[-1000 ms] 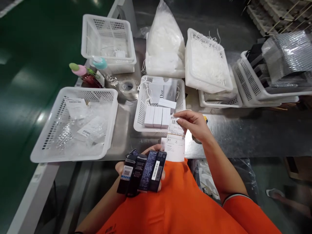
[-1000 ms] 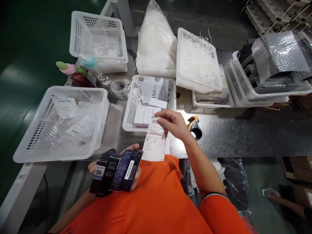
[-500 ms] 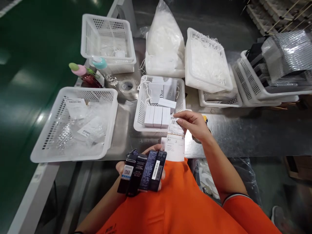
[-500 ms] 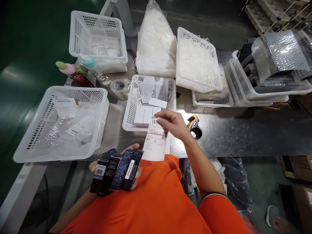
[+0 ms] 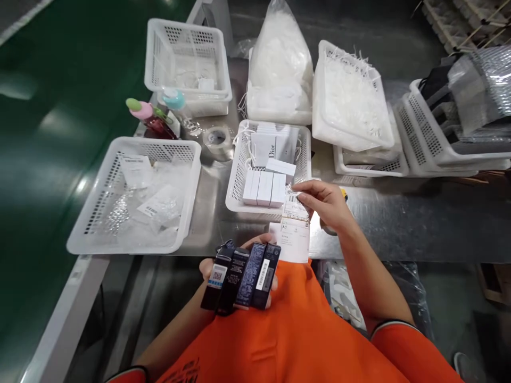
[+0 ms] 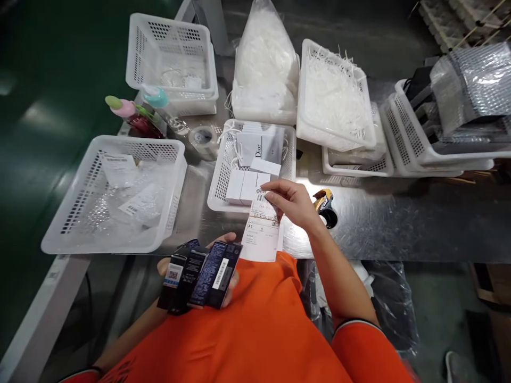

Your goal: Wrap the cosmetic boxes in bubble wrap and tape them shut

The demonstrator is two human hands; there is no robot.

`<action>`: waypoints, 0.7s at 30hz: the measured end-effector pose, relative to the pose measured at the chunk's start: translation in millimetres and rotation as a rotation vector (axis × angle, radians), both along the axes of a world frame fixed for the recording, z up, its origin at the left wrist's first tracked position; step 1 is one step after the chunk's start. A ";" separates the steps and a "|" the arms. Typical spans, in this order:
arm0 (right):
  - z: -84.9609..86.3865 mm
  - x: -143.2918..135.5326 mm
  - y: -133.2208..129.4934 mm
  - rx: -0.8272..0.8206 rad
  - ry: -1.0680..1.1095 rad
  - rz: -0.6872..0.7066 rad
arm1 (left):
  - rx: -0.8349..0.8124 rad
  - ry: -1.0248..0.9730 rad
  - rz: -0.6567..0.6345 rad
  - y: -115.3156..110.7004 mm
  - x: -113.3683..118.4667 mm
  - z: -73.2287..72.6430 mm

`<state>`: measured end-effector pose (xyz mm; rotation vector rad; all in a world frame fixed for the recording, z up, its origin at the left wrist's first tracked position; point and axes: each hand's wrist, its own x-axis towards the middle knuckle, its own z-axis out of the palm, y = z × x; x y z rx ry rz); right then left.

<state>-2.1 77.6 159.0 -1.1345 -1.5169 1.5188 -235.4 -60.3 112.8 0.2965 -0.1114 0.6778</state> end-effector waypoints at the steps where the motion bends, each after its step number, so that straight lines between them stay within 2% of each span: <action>1: 0.0 -0.1 0.0 -0.001 0.000 -0.001 | -0.002 0.011 0.007 -0.4 -0.2 -0.1; 8: -3.5 0.1 0.0 0.003 -0.019 -0.006 | -0.055 0.053 0.024 -3.9 -0.3 -3.0; 17: -5.1 -0.6 -0.4 -0.024 -0.025 -0.011 | -0.026 0.010 0.017 1.4 1.9 0.9; 21: -7.5 1.7 1.9 -0.045 -0.038 -0.012 | -0.075 0.021 0.031 0.3 1.2 -3.7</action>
